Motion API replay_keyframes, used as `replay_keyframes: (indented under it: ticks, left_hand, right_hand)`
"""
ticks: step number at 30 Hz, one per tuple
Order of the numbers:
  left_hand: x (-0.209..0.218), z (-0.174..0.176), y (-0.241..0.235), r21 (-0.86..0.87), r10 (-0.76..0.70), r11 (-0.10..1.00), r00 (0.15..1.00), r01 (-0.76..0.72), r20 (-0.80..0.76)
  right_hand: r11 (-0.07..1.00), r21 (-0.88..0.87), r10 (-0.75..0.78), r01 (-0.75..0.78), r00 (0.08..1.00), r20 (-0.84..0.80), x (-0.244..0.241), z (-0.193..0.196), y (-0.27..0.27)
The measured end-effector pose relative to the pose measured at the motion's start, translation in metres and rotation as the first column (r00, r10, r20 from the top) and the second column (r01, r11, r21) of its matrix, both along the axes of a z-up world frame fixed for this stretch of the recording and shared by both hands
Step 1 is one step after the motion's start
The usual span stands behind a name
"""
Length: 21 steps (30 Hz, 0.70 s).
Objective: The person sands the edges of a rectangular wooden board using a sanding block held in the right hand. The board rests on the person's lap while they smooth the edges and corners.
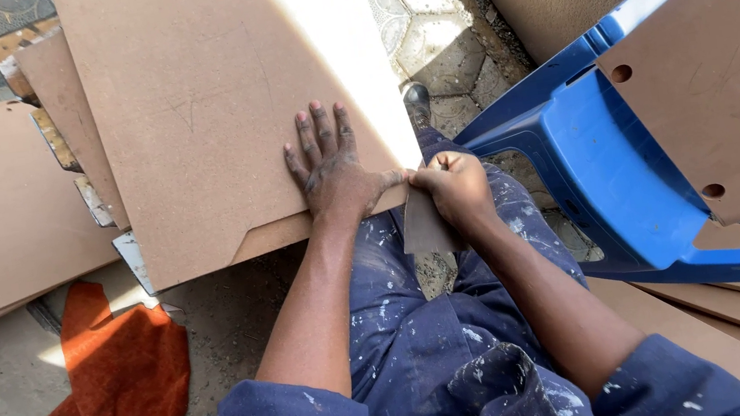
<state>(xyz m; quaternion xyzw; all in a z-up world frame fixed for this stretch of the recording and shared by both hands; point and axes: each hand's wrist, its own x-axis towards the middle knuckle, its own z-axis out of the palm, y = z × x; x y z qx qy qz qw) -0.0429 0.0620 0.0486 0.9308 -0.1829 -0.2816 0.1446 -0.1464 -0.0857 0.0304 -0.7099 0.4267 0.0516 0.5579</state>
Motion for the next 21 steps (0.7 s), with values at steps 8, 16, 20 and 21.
replay_keyframes:
  ticks: [8,16,20,21]
  left_hand:
    - [-0.001,0.001,-0.001,0.004,0.007,1.000,1.000,-0.007,0.008]
    - [-0.003,-0.005,0.000,0.027,-0.008,1.000,0.999,0.007,0.051]
    - [-0.006,-0.004,-0.002,0.000,0.007,1.000,0.999,-0.007,0.051]
    - [-0.006,-0.003,-0.002,0.005,0.010,1.000,0.998,-0.010,0.054]
  right_hand:
    - [0.999,0.020,0.029,-0.028,0.999,-0.036,-0.007,0.009,0.004]
    - [0.998,-0.023,0.053,-0.053,0.999,0.011,-0.008,0.006,0.000]
    - [0.996,-0.055,0.065,-0.066,0.998,-0.023,-0.009,0.016,0.001]
    - [0.995,-0.076,0.059,-0.059,0.998,-0.007,-0.009,0.017,0.004]
